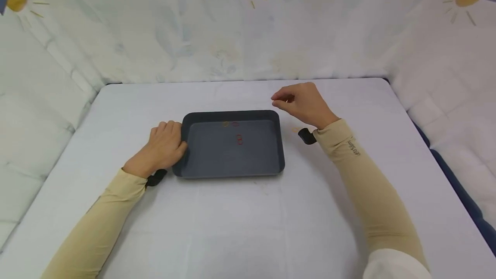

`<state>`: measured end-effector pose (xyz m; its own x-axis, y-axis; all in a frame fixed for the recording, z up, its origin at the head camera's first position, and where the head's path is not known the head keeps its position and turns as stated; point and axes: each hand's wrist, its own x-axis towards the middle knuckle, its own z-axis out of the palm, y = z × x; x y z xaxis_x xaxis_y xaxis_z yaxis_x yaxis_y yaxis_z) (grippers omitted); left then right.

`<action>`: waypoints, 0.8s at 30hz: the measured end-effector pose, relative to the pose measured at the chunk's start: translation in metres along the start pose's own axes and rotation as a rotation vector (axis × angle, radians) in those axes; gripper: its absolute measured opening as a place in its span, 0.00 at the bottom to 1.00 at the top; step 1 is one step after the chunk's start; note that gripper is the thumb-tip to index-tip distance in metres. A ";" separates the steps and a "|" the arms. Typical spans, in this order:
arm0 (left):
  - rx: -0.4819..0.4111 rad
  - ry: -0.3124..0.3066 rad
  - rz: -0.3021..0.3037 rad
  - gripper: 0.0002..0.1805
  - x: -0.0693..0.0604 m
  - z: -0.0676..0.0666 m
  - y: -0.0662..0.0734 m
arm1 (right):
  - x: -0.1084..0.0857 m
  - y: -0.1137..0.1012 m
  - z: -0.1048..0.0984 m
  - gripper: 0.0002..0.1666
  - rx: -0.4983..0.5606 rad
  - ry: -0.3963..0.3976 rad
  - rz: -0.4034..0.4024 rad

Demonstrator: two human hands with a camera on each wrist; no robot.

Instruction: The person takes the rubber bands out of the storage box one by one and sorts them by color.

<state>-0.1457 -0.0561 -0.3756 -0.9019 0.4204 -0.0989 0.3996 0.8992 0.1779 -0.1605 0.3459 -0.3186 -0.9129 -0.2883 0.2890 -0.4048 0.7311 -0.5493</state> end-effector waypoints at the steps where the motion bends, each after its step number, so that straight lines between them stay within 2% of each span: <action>1: 0.001 -0.004 -0.001 0.18 0.000 0.000 0.000 | 0.003 -0.004 0.002 0.06 0.007 0.006 -0.024; 6: 0.006 -0.006 0.000 0.18 0.000 0.000 0.000 | 0.016 -0.023 0.016 0.06 0.025 -0.006 -0.096; 11: 0.006 -0.008 -0.007 0.18 0.000 0.001 0.002 | 0.026 -0.039 0.034 0.08 0.035 -0.091 -0.131; 24: 0.029 0.004 -0.001 0.15 0.003 0.001 0.015 | 0.040 -0.056 0.060 0.11 0.023 -0.268 -0.085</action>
<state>-0.1419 -0.0412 -0.3745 -0.9029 0.4192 -0.0948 0.4034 0.9028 0.1493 -0.1779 0.2564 -0.3230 -0.8555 -0.5039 0.1188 -0.4792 0.6837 -0.5504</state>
